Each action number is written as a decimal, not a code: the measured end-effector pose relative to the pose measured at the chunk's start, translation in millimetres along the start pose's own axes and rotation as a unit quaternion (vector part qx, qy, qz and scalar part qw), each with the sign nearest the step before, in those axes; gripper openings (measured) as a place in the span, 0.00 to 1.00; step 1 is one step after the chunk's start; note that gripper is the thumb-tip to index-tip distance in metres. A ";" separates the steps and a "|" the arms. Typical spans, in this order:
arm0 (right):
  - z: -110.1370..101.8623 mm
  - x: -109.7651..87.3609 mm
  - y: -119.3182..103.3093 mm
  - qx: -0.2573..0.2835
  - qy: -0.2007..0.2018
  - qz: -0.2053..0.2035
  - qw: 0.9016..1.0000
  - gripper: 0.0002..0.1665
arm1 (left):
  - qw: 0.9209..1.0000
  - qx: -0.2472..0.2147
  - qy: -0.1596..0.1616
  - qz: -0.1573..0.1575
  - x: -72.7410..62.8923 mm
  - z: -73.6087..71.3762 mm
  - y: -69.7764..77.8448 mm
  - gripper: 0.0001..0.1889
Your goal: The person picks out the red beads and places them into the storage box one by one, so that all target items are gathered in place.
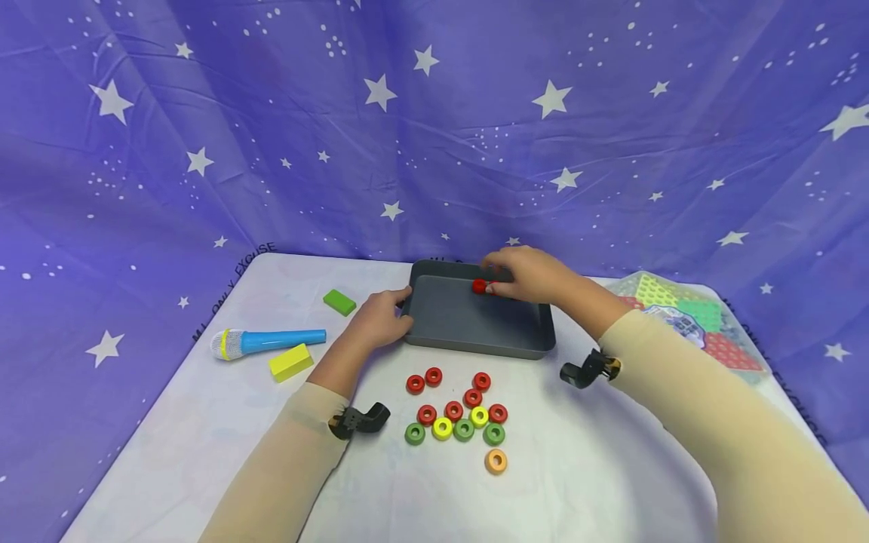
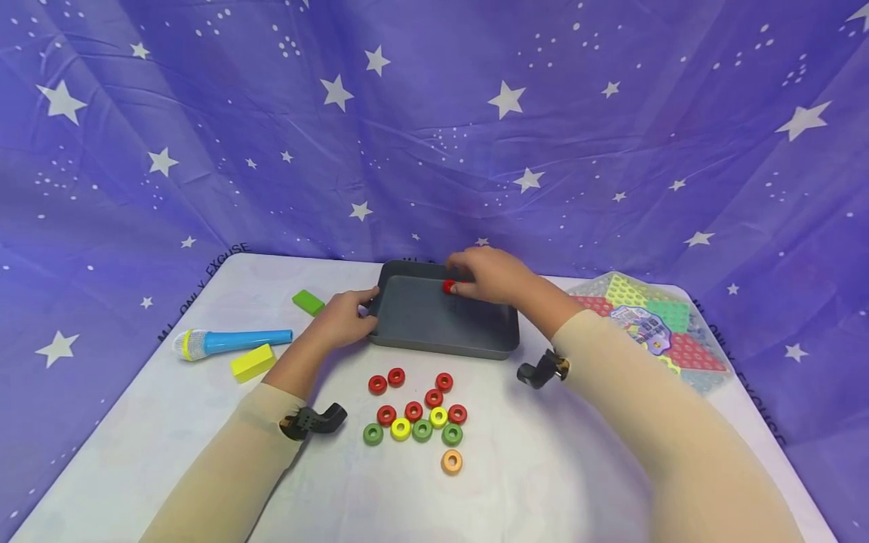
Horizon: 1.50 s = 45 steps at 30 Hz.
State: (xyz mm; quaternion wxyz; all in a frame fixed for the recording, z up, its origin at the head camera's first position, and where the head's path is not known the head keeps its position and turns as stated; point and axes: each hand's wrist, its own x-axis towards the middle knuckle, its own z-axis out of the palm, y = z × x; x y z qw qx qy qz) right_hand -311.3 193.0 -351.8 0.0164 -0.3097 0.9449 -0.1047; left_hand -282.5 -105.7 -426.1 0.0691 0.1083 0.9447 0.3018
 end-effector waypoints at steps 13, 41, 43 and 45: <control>31.4 -99.8 -46.3 0.100 -0.038 -0.031 0.994 0.26 | 1.000 -0.007 0.007 0.004 0.5 -0.9 -5.7 0.37; 26.5 -114.3 -34.2 0.053 -0.035 -0.099 0.993 0.19 | 1.000 -0.009 0.004 -0.006 2.3 0.9 0.4 0.36; 15.0 -103.7 -27.2 0.046 -0.033 -0.091 0.994 0.19 | 1.000 -0.009 0.004 -0.006 2.4 1.1 0.3 0.36; 5.0 -92.4 -21.5 0.039 -0.031 -0.086 0.995 0.19 | 1.000 -0.009 0.002 -0.005 2.3 1.4 0.6 0.36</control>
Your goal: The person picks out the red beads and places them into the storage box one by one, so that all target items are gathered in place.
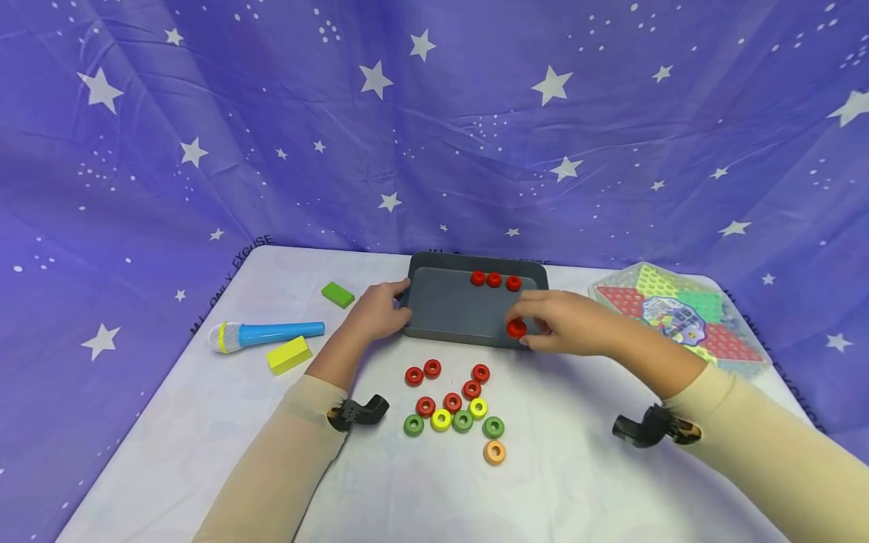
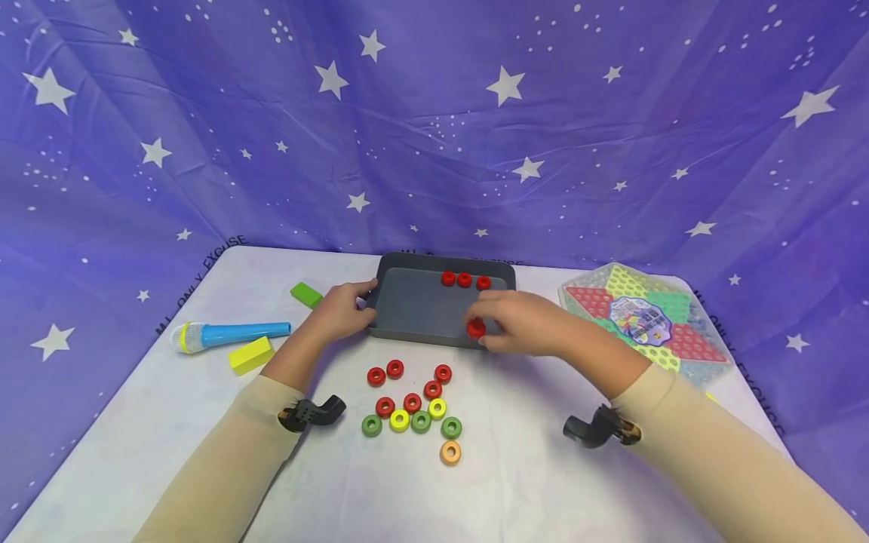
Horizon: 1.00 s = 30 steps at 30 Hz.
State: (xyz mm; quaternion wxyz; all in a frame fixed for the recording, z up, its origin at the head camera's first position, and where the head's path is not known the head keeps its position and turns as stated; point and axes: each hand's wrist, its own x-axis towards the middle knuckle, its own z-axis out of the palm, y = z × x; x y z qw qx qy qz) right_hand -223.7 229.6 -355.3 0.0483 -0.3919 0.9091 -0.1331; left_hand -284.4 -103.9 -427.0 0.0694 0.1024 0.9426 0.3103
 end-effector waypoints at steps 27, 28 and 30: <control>-2.4 141.0 43.5 -0.091 -0.043 0.030 0.994 0.21 | 1.000 0.006 -0.001 0.000 0.4 -1.8 -2.4 0.36; -0.6 142.9 44.1 -0.096 -0.045 0.031 0.994 0.20 | 1.000 0.005 -0.002 0.001 0.7 -1.5 -2.1 0.36; 3.6 146.7 45.5 -0.113 -0.049 0.037 0.992 0.19 | 1.000 0.003 -0.004 0.002 1.4 -0.7 -1.3 0.36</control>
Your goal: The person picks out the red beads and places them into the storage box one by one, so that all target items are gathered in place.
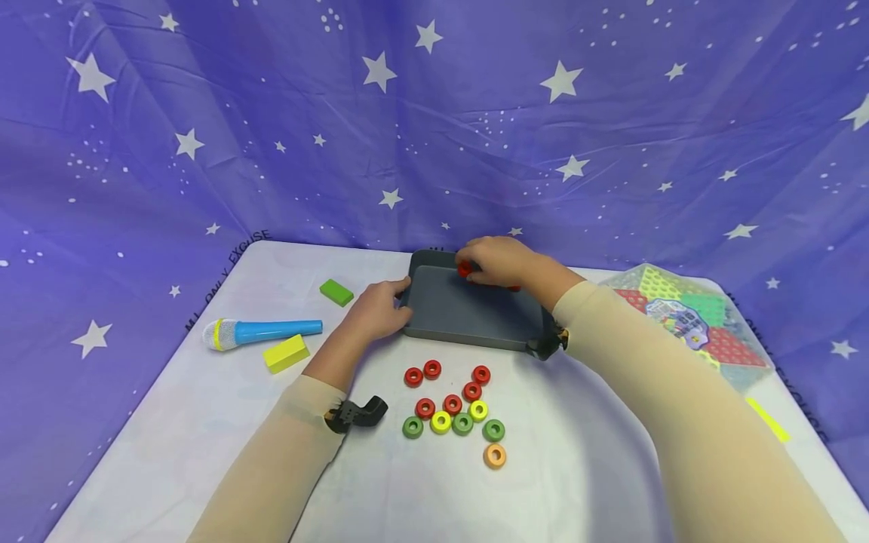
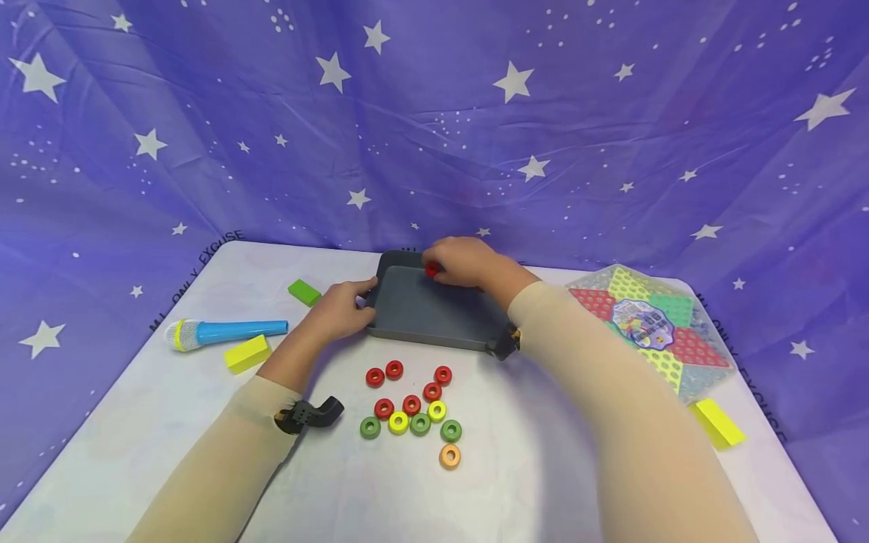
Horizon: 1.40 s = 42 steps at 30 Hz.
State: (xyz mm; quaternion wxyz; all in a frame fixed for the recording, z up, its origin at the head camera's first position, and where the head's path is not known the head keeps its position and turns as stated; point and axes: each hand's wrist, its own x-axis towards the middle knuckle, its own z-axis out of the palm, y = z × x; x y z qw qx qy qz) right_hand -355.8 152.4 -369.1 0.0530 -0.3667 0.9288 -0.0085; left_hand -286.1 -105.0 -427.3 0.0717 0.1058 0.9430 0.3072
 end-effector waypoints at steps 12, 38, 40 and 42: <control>25.0 26.2 -1.0 -0.094 -0.011 0.019 0.995 0.10 | 1.000 -0.001 -0.002 -0.005 -2.5 2.6 3.2 0.36; -30.2 -58.7 -36.8 0.019 0.052 0.013 0.998 0.25 | 1.000 0.007 0.008 0.000 -1.6 1.1 1.2 0.36; -28.5 -73.4 -45.4 0.031 0.055 0.002 0.998 0.26 | 1.000 0.007 0.010 0.005 -2.1 0.5 1.7 0.36; -23.6 -87.3 -53.7 0.040 0.053 -0.008 0.998 0.26 | 1.000 0.005 0.012 0.010 -2.7 -0.1 2.5 0.36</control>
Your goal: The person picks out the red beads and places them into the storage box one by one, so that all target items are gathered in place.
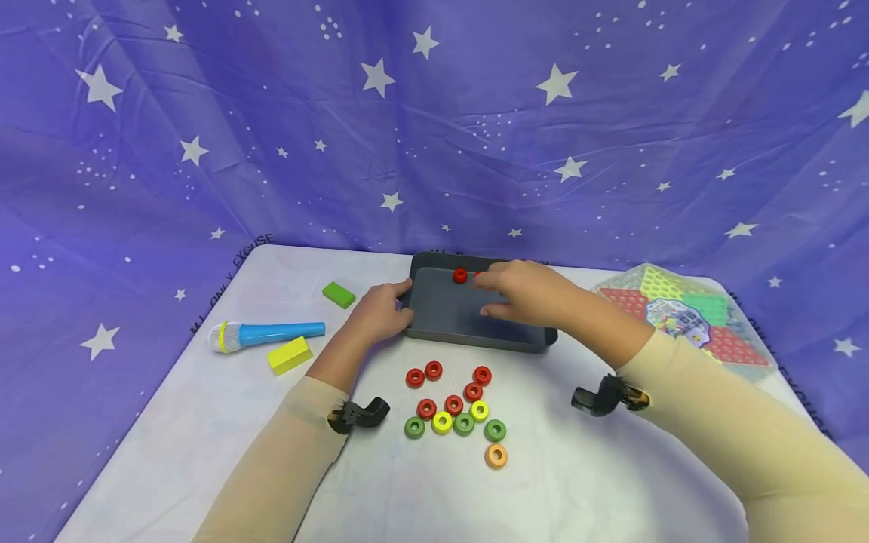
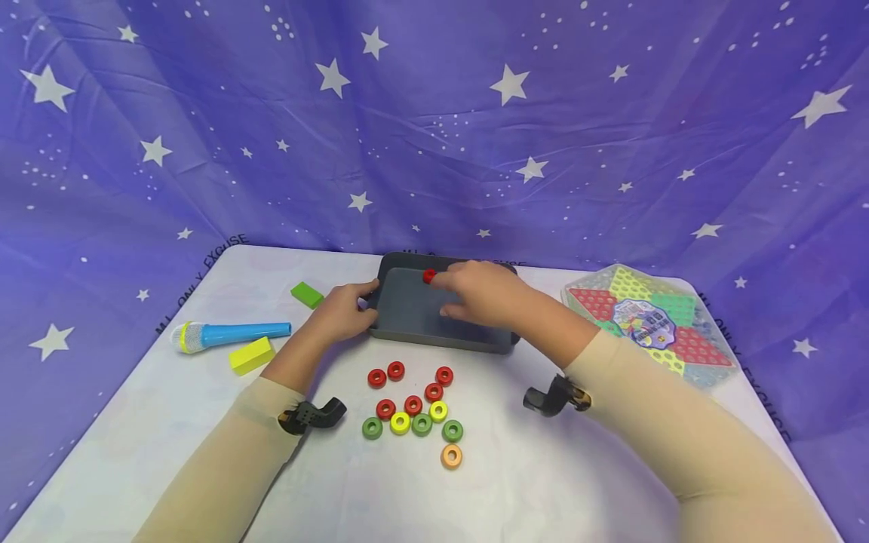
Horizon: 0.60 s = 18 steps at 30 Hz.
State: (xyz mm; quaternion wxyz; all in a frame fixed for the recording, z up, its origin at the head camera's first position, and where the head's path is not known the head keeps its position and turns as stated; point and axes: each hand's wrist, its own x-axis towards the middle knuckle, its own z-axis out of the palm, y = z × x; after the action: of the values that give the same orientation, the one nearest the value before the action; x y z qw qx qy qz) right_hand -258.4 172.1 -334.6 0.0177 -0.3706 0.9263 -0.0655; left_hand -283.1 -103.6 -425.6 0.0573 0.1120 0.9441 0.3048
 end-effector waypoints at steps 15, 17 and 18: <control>77.8 -60.5 -30.2 0.040 -0.022 -0.022 0.999 0.25 | 1.000 0.002 -0.001 -0.006 -0.8 -0.9 1.6 0.36; 84.2 -61.2 -30.6 0.027 -0.012 -0.032 0.999 0.23 | 1.000 0.003 -0.001 -0.005 -0.3 -0.4 1.6 0.36; 86.6 -61.4 -30.4 0.022 -0.008 -0.036 0.999 0.22 | 1.000 0.003 -0.001 -0.005 -0.1 -0.1 1.7 0.36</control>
State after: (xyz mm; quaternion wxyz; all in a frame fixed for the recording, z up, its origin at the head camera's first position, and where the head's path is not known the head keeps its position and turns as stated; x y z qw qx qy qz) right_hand -186.0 183.3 -417.3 0.0308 -0.4035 0.9107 -0.0835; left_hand -282.7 -102.4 -424.5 0.0596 0.1074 0.9455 0.3016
